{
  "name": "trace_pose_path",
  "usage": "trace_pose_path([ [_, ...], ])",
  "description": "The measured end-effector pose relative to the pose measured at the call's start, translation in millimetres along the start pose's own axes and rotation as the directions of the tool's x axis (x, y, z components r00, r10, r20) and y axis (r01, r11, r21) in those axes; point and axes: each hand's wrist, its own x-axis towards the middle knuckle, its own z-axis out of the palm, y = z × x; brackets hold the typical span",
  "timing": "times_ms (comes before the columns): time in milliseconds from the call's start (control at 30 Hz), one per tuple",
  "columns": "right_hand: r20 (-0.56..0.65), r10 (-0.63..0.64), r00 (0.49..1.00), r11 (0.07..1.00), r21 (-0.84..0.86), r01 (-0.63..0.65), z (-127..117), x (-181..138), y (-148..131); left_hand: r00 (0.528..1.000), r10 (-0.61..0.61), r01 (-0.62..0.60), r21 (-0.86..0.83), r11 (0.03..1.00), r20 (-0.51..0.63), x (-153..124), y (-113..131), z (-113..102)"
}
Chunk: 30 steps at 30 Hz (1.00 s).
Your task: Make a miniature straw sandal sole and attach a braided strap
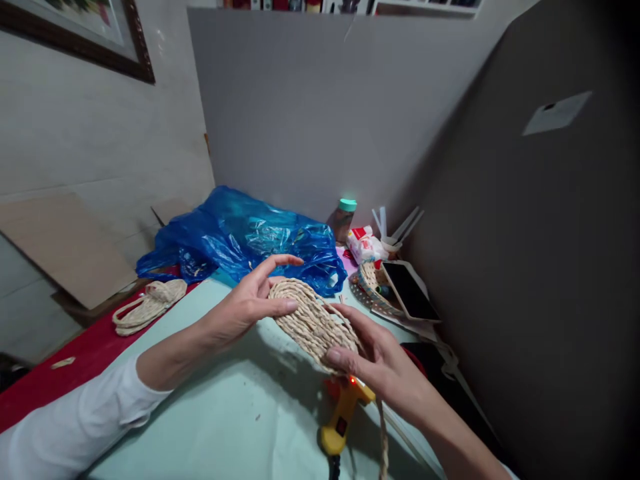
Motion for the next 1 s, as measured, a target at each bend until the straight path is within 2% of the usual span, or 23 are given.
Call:
trace_pose_path([
  [133,0.008,0.075,0.997,0.997,0.006,-0.075,4,0,3,1.0,-0.004,0.002,0.133,0.991,0.015,-3,-6,-8],
  [233,0.002,0.067,0.998,0.995,-0.073,-0.066,5,0,7,1.0,0.004,-0.002,0.22,0.975,-0.009,-4,-13,-11],
  [367,-0.053,-0.003,0.999,0.981,-0.194,-0.007,3,-2,9,0.999,-0.033,0.035,0.152,0.988,-0.012,-6,-24,-9],
  [500,-0.059,-0.024,0.998,0.953,-0.303,0.005,2,-2,11,0.995,-0.098,0.099,0.067,0.993,-0.016,-8,-35,-7],
  [633,-0.087,-0.089,0.992,0.893,-0.448,0.04,7,-1,14,0.99,-0.128,0.133,0.11,0.985,-0.052,-12,-43,-6],
  [800,-0.092,-0.189,0.978,0.86,-0.497,0.119,11,-1,13,0.984,-0.128,0.143,0.114,0.983,-0.128,-15,-49,-4],
  [1000,-0.044,-0.235,0.971,0.838,-0.515,0.179,11,-2,13,0.971,-0.181,0.196,0.086,0.977,-0.156,-20,-54,-3],
])
